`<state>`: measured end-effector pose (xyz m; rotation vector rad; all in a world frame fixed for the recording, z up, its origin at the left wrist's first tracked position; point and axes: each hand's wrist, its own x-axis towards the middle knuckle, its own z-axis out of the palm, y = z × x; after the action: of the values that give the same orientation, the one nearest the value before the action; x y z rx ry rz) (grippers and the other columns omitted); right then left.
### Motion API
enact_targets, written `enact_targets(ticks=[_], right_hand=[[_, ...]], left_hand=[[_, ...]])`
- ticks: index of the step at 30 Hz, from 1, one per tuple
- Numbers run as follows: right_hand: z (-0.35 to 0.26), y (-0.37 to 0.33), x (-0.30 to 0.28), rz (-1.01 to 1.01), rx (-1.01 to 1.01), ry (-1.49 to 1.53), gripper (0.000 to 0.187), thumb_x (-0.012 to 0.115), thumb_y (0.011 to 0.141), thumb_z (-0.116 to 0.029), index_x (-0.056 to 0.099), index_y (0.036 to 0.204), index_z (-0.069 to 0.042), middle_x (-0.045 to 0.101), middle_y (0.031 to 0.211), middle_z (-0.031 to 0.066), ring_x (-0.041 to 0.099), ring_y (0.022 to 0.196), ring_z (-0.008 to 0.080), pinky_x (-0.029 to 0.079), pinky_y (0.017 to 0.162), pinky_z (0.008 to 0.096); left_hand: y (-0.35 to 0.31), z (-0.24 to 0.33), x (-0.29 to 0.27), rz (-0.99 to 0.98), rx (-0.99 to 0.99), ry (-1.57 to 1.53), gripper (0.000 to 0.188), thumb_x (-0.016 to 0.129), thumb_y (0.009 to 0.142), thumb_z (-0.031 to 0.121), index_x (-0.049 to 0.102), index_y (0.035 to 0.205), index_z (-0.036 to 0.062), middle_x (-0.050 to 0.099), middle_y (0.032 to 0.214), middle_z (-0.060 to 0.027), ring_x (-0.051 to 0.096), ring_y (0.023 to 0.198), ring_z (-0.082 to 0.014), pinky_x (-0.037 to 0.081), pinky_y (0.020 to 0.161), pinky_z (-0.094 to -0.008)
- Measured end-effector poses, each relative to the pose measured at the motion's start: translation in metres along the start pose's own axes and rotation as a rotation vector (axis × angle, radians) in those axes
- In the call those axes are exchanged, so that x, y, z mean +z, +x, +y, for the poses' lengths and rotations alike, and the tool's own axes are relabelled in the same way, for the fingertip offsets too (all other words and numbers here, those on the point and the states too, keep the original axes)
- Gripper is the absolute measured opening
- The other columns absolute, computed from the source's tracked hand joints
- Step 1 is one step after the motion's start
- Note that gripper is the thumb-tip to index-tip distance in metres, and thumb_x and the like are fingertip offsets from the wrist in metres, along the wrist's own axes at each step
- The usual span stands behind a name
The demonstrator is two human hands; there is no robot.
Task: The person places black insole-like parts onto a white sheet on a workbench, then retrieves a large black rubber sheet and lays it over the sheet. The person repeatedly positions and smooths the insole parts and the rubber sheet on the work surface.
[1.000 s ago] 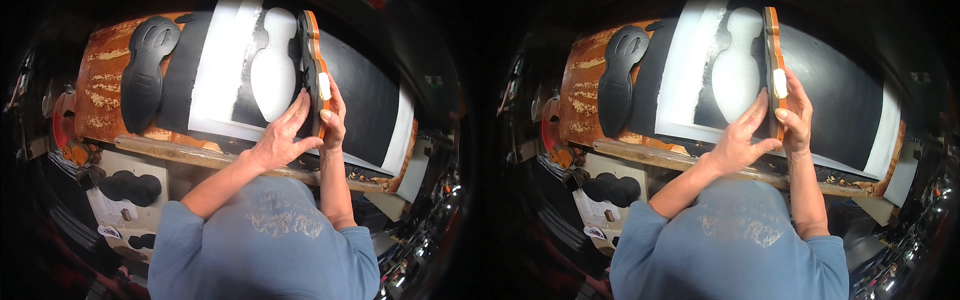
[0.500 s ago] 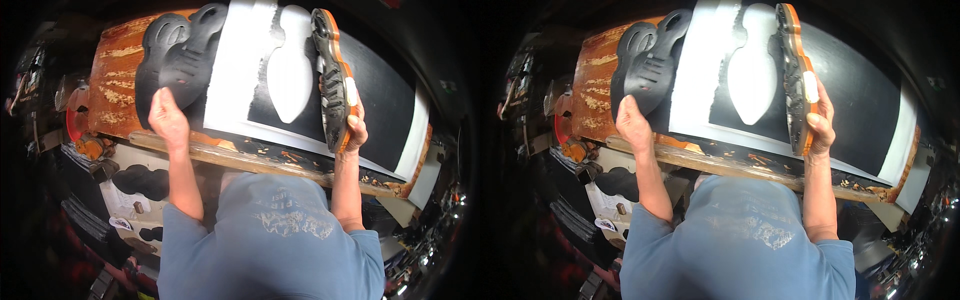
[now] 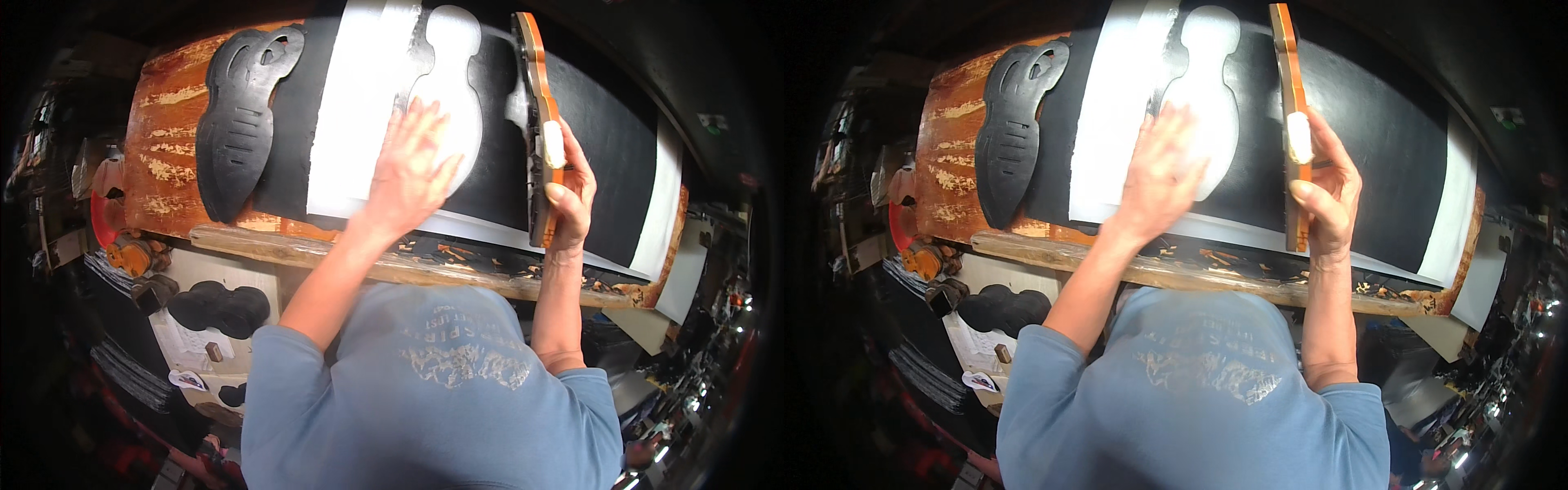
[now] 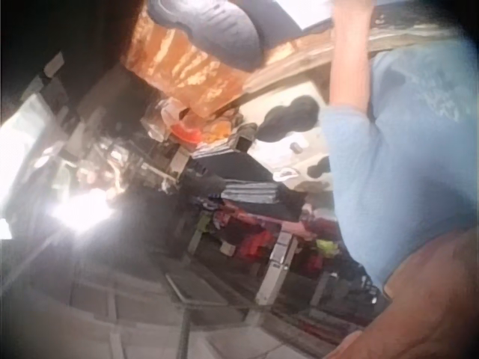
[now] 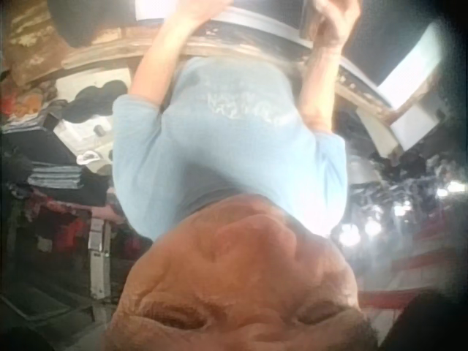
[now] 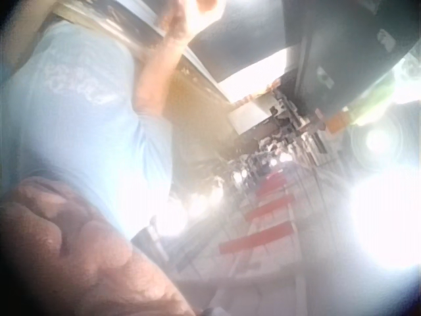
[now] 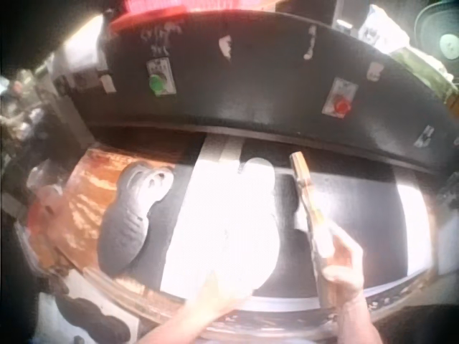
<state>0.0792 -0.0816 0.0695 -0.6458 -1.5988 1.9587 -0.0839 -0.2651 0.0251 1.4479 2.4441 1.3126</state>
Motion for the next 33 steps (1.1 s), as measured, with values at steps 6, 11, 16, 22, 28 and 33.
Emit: enact_targets(ticks=[6,11,16,22,28,33], right_hand=[[0.013,0.019,0.002,0.018,-0.237,-0.812,0.082,0.089,0.067,-0.026,0.066,0.142,-0.005,0.046,0.157,0.0243,0.054,0.138,0.0353,0.048,0.114,0.0460],[0.033,0.021,0.009,0.001,-0.421,-1.214,0.078,0.086,0.062,-0.029,0.070,0.134,-0.007,0.044,0.154,0.0285,0.050,0.131,0.0451,0.052,0.105,0.0529],[0.029,0.021,0.007,-0.025,-0.420,-1.207,0.078,0.089,0.065,-0.034,0.070,0.136,-0.008,0.042,0.156,0.0295,0.049,0.132,0.0450,0.051,0.106,0.0534],[0.030,0.005,0.004,-0.153,-0.563,-1.441,0.071,0.080,0.088,-0.036,0.059,0.144,0.001,0.043,0.158,0.0314,0.044,0.146,0.0481,0.034,0.122,0.0613],[0.032,-0.061,-0.004,-0.218,-0.740,-1.007,0.040,0.079,0.081,-0.004,0.071,0.120,0.003,0.069,0.133,0.0199,0.063,0.129,0.0412,0.047,0.111,0.0546],[0.026,-0.093,-0.030,-0.027,-0.746,-0.744,0.007,0.072,0.083,0.006,0.068,0.083,0.000,0.074,0.087,0.0132,0.072,0.079,0.0293,0.058,0.075,0.0383]], left_hand=[[-0.003,0.001,0.019,-0.075,0.091,0.213,0.055,0.077,0.093,0.027,0.063,0.137,-0.0032,0.052,0.156,-0.0217,0.043,0.151,-0.0416,0.031,0.123,-0.0588],[-0.005,0.000,0.022,-0.075,0.096,0.229,0.053,0.078,0.093,0.026,0.065,0.136,-0.0013,0.052,0.156,-0.0214,0.043,0.150,-0.0416,0.031,0.123,-0.0586],[-0.004,-0.002,0.018,-0.017,0.109,0.081,0.042,0.079,0.092,0.019,0.069,0.128,0.0002,0.061,0.147,-0.0205,0.048,0.146,-0.0433,0.035,0.121,-0.0579],[-0.030,0.004,-0.006,0.118,0.183,-0.271,0.026,0.076,0.087,-0.005,0.070,0.113,-0.0026,0.073,0.115,-0.0200,0.070,0.111,-0.0416,0.057,0.096,-0.0499],[-0.109,0.038,-0.020,-0.016,0.116,-0.367,0.018,0.070,0.089,-0.011,0.070,0.105,-0.0038,0.076,0.104,-0.0189,0.074,0.091,-0.0348,0.060,0.082,-0.0403],[-0.126,0.036,-0.001,-0.034,0.255,-0.093,0.016,0.076,0.085,-0.007,0.068,0.095,0.0014,0.075,0.092,-0.0145,0.071,0.078,-0.0319,0.057,0.069,-0.0392]])
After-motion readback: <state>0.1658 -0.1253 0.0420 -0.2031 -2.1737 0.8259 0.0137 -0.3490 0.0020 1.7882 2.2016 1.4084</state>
